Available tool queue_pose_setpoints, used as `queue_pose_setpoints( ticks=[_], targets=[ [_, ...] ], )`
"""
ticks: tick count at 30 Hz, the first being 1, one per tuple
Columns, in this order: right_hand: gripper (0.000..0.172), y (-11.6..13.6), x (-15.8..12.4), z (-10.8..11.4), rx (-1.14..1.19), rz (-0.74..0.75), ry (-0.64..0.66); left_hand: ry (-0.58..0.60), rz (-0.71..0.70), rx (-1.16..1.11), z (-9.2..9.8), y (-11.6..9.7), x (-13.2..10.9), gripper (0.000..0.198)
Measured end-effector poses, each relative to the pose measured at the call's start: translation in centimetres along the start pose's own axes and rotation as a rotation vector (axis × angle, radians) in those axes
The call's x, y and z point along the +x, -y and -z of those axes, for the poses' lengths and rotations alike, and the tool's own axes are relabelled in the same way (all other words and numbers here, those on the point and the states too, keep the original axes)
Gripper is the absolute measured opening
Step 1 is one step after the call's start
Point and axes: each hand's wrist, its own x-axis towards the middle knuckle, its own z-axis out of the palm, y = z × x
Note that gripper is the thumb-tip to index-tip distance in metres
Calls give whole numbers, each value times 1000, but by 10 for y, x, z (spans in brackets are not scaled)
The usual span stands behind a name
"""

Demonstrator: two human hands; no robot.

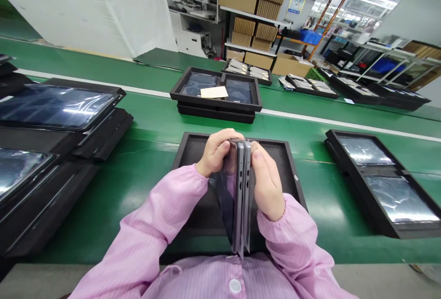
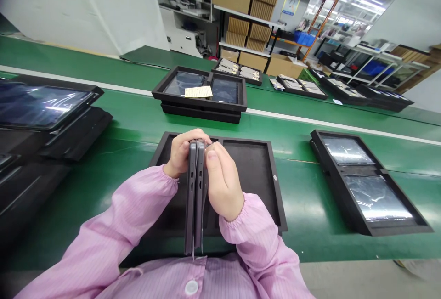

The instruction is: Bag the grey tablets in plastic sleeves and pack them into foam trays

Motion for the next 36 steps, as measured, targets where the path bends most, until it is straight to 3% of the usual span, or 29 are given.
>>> queue_pose_setpoints(
  ticks=[9, 17, 22, 27, 36],
  targets=[
    [23, -2, -3, 3, 74, -21, 39, -29, 48, -75, 0, 5, 2, 66],
    [16, -6, -8, 4, 49, -117, 109, -219, 301, -142, 5, 34, 16, 70],
    [19, -5, -8, 2, 32, -143, 181, -307, 315, -150, 10, 41, 20, 68],
    [20, -2, -10, 1, 39, -171, 222, -305, 297, -132, 12, 38, 17, 58],
    [20, -1, -10, 3, 46, -157, 216, -290, 330, -148, 11, 37, 18, 69]
  ],
)
